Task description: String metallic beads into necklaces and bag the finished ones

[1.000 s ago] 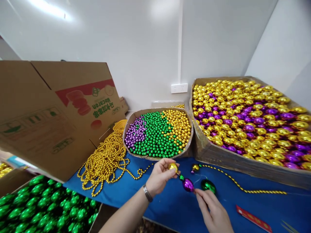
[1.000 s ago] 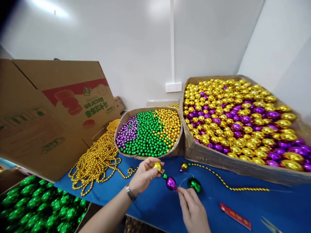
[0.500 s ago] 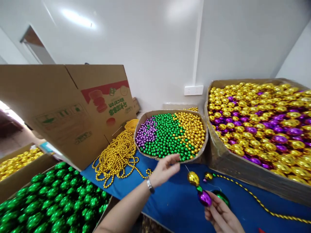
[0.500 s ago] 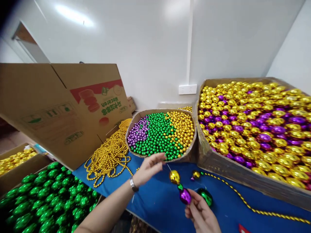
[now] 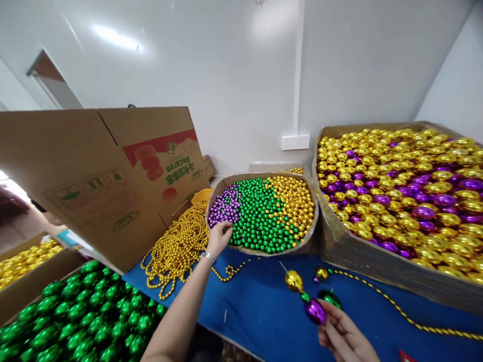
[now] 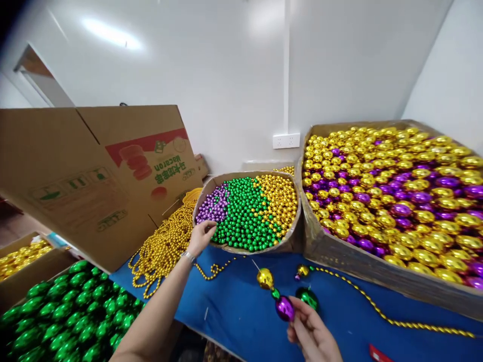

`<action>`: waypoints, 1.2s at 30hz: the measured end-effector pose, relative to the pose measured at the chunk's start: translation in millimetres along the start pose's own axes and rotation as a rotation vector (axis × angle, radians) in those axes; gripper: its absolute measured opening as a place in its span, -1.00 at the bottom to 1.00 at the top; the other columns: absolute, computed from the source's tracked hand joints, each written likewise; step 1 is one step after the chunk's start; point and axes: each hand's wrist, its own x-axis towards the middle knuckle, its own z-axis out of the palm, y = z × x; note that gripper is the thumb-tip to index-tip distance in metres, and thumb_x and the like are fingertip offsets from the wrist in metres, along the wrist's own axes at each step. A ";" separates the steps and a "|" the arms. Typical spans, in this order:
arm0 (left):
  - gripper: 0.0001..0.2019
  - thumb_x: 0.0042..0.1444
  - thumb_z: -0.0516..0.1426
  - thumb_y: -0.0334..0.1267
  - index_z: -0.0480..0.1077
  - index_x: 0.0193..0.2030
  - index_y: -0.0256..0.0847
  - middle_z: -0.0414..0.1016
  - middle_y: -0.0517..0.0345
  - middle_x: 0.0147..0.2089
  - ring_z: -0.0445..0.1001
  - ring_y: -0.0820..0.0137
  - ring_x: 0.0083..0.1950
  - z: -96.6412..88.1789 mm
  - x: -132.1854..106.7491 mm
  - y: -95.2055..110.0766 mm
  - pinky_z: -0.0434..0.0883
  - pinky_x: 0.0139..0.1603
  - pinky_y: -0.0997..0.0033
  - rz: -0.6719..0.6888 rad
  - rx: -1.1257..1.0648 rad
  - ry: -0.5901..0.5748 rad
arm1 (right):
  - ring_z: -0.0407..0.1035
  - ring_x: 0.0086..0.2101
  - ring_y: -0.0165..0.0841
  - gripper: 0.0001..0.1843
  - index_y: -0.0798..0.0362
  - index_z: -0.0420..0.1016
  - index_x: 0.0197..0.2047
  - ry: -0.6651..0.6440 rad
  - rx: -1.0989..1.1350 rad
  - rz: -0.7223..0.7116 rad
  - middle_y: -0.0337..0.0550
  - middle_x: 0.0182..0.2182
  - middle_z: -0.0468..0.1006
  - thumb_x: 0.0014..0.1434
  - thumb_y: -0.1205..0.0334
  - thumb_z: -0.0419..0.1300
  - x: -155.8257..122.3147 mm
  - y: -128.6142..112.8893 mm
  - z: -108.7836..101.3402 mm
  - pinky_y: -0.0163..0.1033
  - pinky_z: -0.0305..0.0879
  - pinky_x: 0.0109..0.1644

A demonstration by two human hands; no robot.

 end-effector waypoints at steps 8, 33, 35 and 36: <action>-0.78 0.01 0.24 -0.27 0.44 -0.21 -0.33 0.52 -0.02 -0.21 0.51 0.42 -0.28 42.0 -65.3 60.4 0.43 -0.24 0.45 -0.266 -1.268 -0.386 | 0.34 -0.45 -0.41 -0.58 -0.03 0.48 -0.07 0.009 -0.126 -0.096 -0.23 -0.42 0.44 0.01 -0.01 0.29 -3.2 0.4 5.8 -0.34 0.30 -0.35; -0.80 -0.05 0.27 -0.22 0.47 -0.33 -0.30 0.52 0.08 -0.34 0.43 0.48 -0.39 69.6 -97.4 69.1 0.36 -0.37 0.52 -0.179 -1.029 -0.383 | 0.49 -0.32 -0.29 -0.48 0.02 0.41 0.01 0.082 -0.470 -0.162 -0.13 -0.29 0.52 0.06 -0.11 0.16 5.3 35.0 -11.4 -0.24 0.43 -0.18; -0.82 0.00 0.23 -0.19 0.47 -0.36 -0.29 0.53 0.04 -0.30 0.44 0.43 -0.34 70.1 -101.1 69.1 0.37 -0.32 0.47 -0.101 -0.933 -0.395 | 0.49 -0.28 -0.27 -0.53 0.01 0.39 0.03 0.060 -0.623 -0.188 -0.09 -0.23 0.53 0.12 -0.05 0.10 4.3 37.0 -17.9 -0.23 0.43 -0.16; -0.83 0.01 0.22 -0.19 0.48 -0.37 -0.28 0.54 0.02 -0.28 0.45 0.40 -0.31 68.0 -102.3 71.2 0.37 -0.29 0.45 -0.040 -0.877 -0.392 | 0.49 -0.26 -0.26 -0.56 0.01 0.39 0.02 0.062 -0.707 -0.224 -0.07 -0.21 0.53 0.13 -0.01 0.09 2.7 34.1 -20.1 -0.22 0.43 -0.16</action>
